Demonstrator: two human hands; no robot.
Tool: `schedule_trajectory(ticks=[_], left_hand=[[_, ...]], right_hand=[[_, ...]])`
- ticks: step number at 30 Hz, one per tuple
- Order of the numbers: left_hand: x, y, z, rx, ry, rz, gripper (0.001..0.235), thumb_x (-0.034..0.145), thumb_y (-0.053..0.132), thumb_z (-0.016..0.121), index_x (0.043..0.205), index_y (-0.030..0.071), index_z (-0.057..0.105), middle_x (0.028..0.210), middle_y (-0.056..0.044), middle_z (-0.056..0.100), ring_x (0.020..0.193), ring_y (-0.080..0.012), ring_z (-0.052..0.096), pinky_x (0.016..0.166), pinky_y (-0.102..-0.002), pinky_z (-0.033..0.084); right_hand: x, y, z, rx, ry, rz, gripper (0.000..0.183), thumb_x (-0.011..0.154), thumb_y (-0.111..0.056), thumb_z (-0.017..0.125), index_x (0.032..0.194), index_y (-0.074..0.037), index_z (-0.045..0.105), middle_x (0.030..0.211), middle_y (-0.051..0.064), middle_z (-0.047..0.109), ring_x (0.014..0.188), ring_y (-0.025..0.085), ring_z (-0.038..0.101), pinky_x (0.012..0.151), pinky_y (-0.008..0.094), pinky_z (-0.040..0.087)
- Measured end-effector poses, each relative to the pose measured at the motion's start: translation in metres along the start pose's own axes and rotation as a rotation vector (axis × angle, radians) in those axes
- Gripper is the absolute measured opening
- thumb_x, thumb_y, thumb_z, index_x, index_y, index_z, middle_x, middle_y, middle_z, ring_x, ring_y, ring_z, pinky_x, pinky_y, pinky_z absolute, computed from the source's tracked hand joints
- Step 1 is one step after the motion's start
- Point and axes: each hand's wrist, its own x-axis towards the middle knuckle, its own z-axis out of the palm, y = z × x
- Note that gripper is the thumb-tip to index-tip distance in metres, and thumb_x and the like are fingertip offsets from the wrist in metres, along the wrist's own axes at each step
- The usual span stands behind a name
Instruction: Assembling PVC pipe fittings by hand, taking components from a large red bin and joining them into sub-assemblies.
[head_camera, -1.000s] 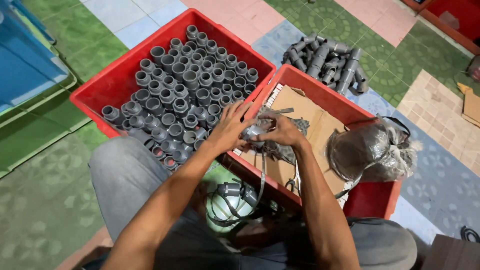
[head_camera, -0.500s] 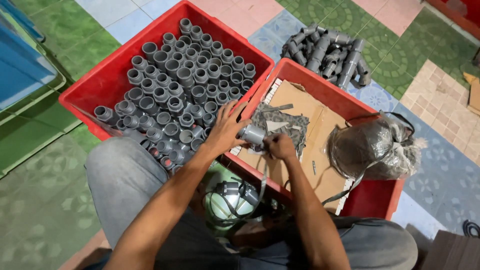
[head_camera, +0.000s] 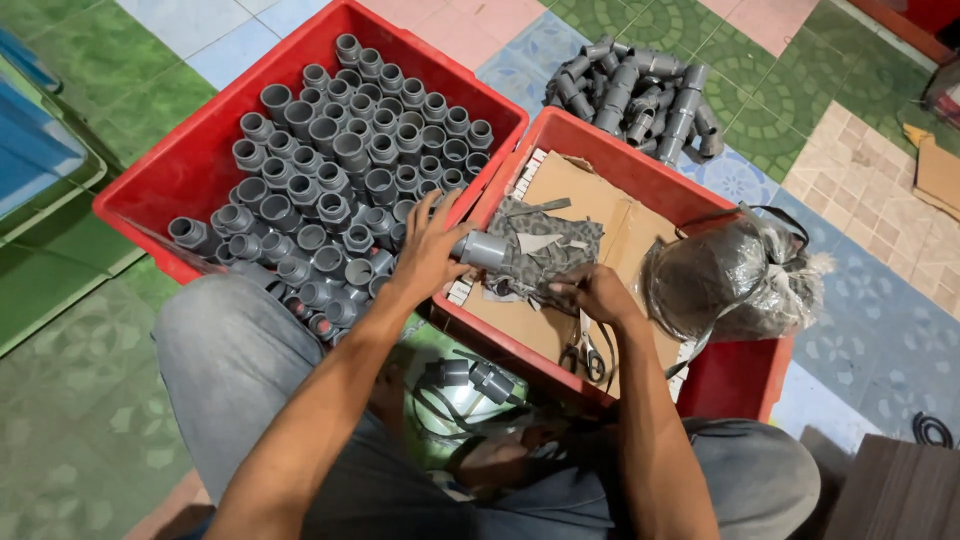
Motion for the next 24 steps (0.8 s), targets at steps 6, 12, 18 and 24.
schedule_trajectory(ticks=[6, 12, 18, 24], left_hand=[[-0.002, 0.007, 0.001, -0.011, -0.020, 0.022, 0.065, 0.061, 0.021, 0.090, 0.122, 0.013, 0.068, 0.155, -0.016, 0.034, 0.144, -0.0433, 0.021, 0.116, -0.060, 0.021], [-0.002, 0.019, -0.001, -0.001, -0.042, 0.041, 0.065, 0.060, 0.024, 0.090, 0.120, 0.015, 0.068, 0.154, -0.013, 0.036, 0.146, -0.0403, 0.022, 0.117, -0.057, 0.022], [-0.005, 0.020, 0.004, -0.042, -0.040, 0.071, 0.067, 0.060, 0.024, 0.090, 0.122, 0.014, 0.067, 0.154, -0.014, 0.037, 0.146, -0.0399, 0.022, 0.119, -0.055, 0.020], [0.000, 0.047, -0.006, -0.001, -0.132, 0.089, 0.066, 0.060, 0.027, 0.091, 0.122, 0.016, 0.069, 0.157, -0.012, 0.031, 0.145, -0.0397, 0.021, 0.117, -0.056, 0.024]], right_hand=[[-0.015, -0.029, 0.003, 0.313, 0.063, -0.041, 0.033, 0.075, -0.013, 0.086, 0.106, -0.007, 0.077, 0.084, 0.010, 0.076, 0.078, 0.019, 0.066, 0.077, 0.037, 0.054], [0.002, -0.028, 0.014, 0.378, 0.032, -0.078, 0.076, 0.063, -0.025, 0.097, 0.128, -0.005, 0.066, 0.100, 0.019, 0.068, 0.095, 0.024, 0.063, 0.082, 0.038, 0.054], [-0.001, -0.033, 0.025, 0.327, -0.051, -0.106, 0.105, 0.059, -0.034, 0.098, 0.144, 0.001, 0.047, 0.136, 0.033, 0.054, 0.131, 0.046, 0.048, 0.113, 0.051, 0.038], [-0.006, -0.054, 0.025, 0.149, -0.078, 0.004, 0.120, 0.058, -0.056, 0.092, 0.154, -0.018, 0.030, 0.130, 0.021, 0.058, 0.127, 0.038, 0.055, 0.110, 0.048, 0.042]])
